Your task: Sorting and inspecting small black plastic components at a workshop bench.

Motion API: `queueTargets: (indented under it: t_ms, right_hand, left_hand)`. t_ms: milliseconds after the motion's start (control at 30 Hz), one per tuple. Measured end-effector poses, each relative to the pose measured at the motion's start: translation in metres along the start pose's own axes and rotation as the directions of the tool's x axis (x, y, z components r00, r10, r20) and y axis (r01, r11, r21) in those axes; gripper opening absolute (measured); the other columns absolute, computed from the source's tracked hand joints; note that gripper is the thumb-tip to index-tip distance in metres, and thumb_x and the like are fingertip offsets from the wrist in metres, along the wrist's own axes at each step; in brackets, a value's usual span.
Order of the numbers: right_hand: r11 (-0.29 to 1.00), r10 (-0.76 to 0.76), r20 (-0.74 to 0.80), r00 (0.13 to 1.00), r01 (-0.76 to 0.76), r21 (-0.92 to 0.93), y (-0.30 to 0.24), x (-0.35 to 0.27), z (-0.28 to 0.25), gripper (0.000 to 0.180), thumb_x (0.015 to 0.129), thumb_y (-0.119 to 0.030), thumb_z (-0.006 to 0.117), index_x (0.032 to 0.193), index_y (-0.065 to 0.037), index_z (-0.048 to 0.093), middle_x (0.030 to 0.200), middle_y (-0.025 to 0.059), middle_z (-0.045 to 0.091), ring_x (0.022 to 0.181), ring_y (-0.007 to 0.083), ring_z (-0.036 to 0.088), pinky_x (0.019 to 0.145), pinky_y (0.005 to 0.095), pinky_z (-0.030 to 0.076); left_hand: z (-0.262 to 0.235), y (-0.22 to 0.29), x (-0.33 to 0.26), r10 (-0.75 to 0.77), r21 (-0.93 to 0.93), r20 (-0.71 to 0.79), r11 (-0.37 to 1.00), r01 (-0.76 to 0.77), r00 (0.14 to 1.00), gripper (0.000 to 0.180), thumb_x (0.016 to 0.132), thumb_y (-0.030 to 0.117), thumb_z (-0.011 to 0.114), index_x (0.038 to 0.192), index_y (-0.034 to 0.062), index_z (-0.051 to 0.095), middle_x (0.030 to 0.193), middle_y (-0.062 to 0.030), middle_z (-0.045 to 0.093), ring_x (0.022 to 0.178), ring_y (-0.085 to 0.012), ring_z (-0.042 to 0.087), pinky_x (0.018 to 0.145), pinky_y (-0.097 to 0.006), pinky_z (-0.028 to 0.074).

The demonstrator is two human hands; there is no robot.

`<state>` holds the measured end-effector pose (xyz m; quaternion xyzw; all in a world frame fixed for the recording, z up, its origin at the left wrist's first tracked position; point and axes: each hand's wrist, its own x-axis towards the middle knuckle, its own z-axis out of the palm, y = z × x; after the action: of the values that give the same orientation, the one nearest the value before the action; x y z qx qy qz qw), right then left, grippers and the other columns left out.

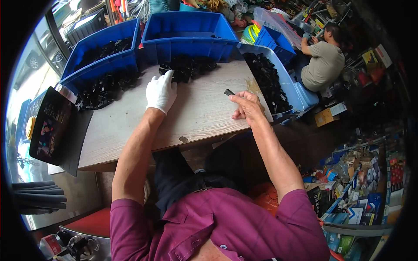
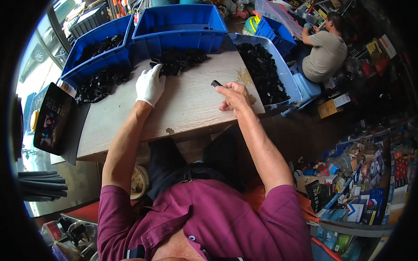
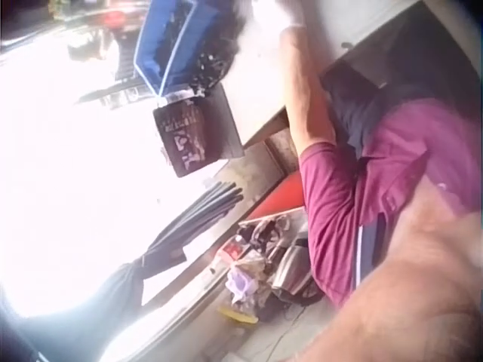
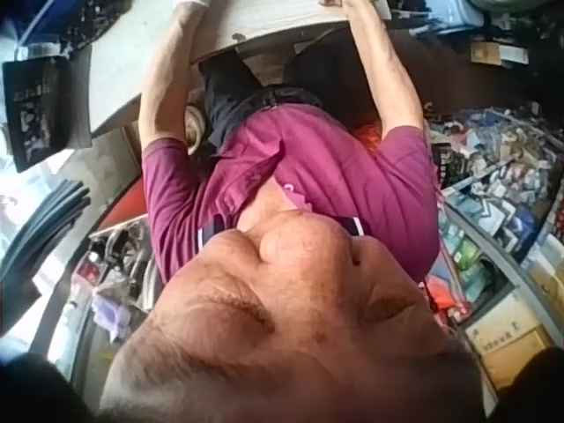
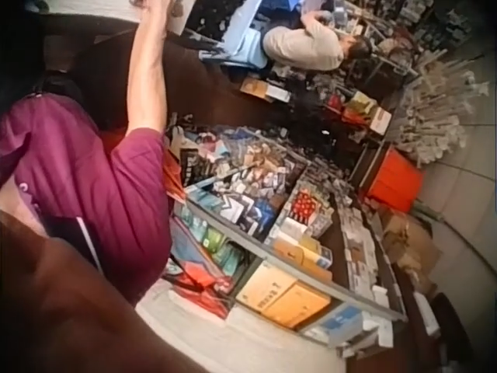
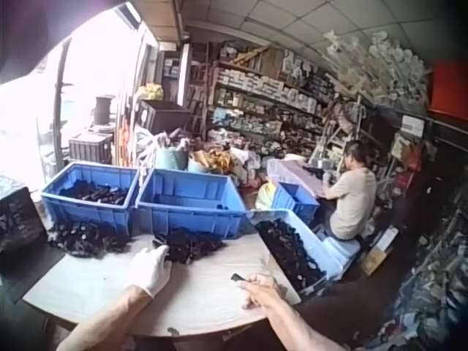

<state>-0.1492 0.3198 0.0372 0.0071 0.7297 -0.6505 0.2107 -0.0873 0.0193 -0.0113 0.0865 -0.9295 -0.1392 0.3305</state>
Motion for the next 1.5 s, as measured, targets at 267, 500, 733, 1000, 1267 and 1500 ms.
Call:
queueTargets:
  t_ms: [267, 500, 733, 1000, 1267, 1500]
  right_hand:
    - [0.910, -0.056, -0.774, 0.630, 0.352, 0.220, -0.035, 0.050, -0.104, 0.030, 0.085, -0.027, 0.083, 0.099, -0.007, 0.066, 0.057, 0.0054, 0.050, 0.052, 0.0242, 0.061, 0.061, 0.0554, 0.064]
    - [0.964, -0.090, -0.239, 0.967, 0.144, 0.223, -0.021, 0.017, -0.017, 0.039, 0.084, -0.031, 0.086, 0.110, -0.008, 0.069, 0.063, 0.0031, 0.055, 0.053, 0.0181, 0.065, 0.047, 0.0395, 0.061]
    - [0.989, -0.128, 0.215, 0.968, 0.109, 0.095, 0.000, -0.005, 0.070, 0.049, 0.086, -0.035, 0.086, 0.116, -0.001, 0.068, 0.057, 0.0000, 0.053, 0.050, 0.0146, 0.061, 0.053, 0.0316, 0.059]
    - [0.984, -0.177, 0.158, 0.971, 0.174, 0.032, 0.013, -0.001, 0.079, 0.044, 0.086, -0.036, 0.083, 0.109, 0.000, 0.070, 0.068, 0.0001, 0.057, 0.055, 0.0087, 0.053, 0.052, 0.0306, 0.058]
    - [0.993, -0.057, 0.265, 0.963, 0.083, -0.089, 0.005, -0.002, 0.091, 0.037, 0.088, -0.036, 0.082, 0.103, -0.006, 0.066, 0.056, -0.0014, 0.053, 0.045, 0.0097, 0.056, 0.047, 0.0273, 0.055]
    - [0.985, -0.085, 0.194, 0.977, 0.112, -0.135, 0.003, -0.012, 0.099, 0.045, 0.087, -0.036, 0.083, 0.110, -0.002, 0.064, 0.056, -0.0007, 0.056, 0.041, 0.0085, 0.054, 0.038, 0.0260, 0.049]
  left_hand:
    - [0.007, 0.009, -0.003, -0.087, -0.355, -0.001, 0.931, 0.081, 0.996, 0.031, 0.087, 0.019, 0.073, 0.117, 0.0107, 0.069, 0.097, -0.0136, 0.076, 0.089, -0.0353, 0.070, 0.081, -0.045, 0.056]
    - [0.010, 0.001, -0.008, -0.164, -0.714, 0.123, 0.670, 0.202, 0.979, 0.035, 0.091, 0.016, 0.072, 0.122, -0.0016, 0.068, 0.104, -0.0137, 0.077, 0.093, -0.0195, 0.074, 0.085, -0.031, 0.056]
    - [-0.027, 0.046, -0.015, -0.026, -0.781, 0.399, 0.513, 0.355, 0.916, 0.040, 0.095, 0.017, 0.070, 0.130, -0.0021, 0.066, 0.111, -0.0143, 0.074, 0.101, -0.0184, 0.070, 0.089, -0.032, 0.055]
    - [-0.022, 0.049, -0.017, 0.226, -0.742, 0.290, 0.667, 0.070, 0.930, 0.060, 0.090, 0.006, 0.066, 0.148, 0.0087, 0.053, 0.105, -0.0176, 0.076, 0.090, -0.0279, 0.075, 0.083, -0.037, 0.058]
    - [-0.022, 0.034, -0.020, 0.231, -0.538, 0.163, 0.836, -0.110, 0.959, 0.040, 0.086, 0.014, 0.073, 0.126, 0.0085, 0.068, 0.098, -0.0160, 0.075, 0.091, -0.0371, 0.072, 0.080, -0.044, 0.058]
    - [-0.065, -0.024, -0.019, 0.084, -0.077, -0.238, 0.992, -0.105, 0.968, 0.031, 0.078, 0.001, 0.062, 0.104, 0.0124, 0.074, 0.101, -0.0098, 0.072, 0.096, -0.0350, 0.065, 0.081, -0.044, 0.055]
